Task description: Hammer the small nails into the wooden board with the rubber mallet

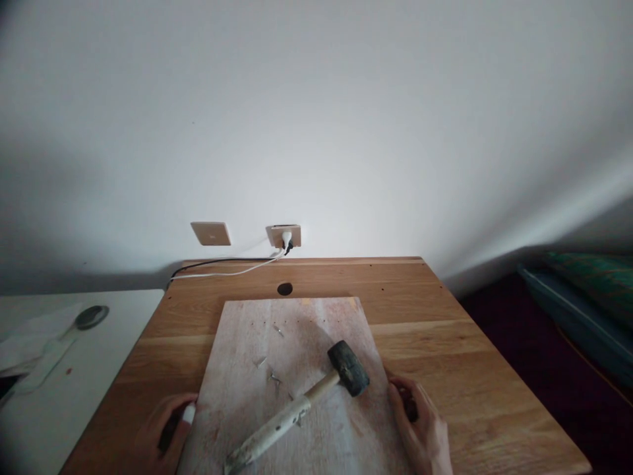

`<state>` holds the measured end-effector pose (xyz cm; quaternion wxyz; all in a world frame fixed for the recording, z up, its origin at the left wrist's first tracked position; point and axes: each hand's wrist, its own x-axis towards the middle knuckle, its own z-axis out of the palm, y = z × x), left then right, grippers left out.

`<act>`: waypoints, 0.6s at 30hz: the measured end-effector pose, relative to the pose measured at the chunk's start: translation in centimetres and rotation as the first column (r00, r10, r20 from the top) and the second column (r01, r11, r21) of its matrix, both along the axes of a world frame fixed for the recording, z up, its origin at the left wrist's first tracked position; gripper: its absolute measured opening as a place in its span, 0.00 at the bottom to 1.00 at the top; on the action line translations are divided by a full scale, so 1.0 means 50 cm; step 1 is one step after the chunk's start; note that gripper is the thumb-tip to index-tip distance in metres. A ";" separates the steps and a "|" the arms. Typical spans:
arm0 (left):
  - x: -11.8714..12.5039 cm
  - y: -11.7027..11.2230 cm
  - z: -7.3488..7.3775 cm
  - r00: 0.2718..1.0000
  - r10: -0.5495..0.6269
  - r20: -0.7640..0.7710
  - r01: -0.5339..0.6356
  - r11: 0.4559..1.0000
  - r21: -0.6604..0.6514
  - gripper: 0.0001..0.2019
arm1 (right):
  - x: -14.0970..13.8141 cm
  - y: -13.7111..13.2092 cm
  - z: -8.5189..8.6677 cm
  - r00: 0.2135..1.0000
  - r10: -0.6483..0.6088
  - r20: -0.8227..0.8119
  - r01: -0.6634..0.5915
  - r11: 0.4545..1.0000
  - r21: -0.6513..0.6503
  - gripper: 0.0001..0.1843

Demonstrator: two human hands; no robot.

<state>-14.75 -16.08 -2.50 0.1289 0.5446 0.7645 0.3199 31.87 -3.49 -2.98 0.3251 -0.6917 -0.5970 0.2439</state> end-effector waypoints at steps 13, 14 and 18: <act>0.044 0.025 0.064 0.985 0.161 -0.057 -0.158 0.986 0.055 0.15 | 0.000 0.001 0.008 0.999 0.032 0.013 -0.033 0.999 0.042 0.24; 0.043 0.024 0.062 0.981 0.182 -0.073 -0.177 0.982 0.065 0.16 | 0.008 0.003 0.001 0.998 0.054 0.014 -0.054 0.998 0.021 0.24; 0.024 0.018 0.029 0.977 0.188 -0.100 -0.184 0.981 0.054 0.13 | 0.030 0.003 -0.037 0.998 0.058 -0.008 -0.059 0.997 -0.054 0.21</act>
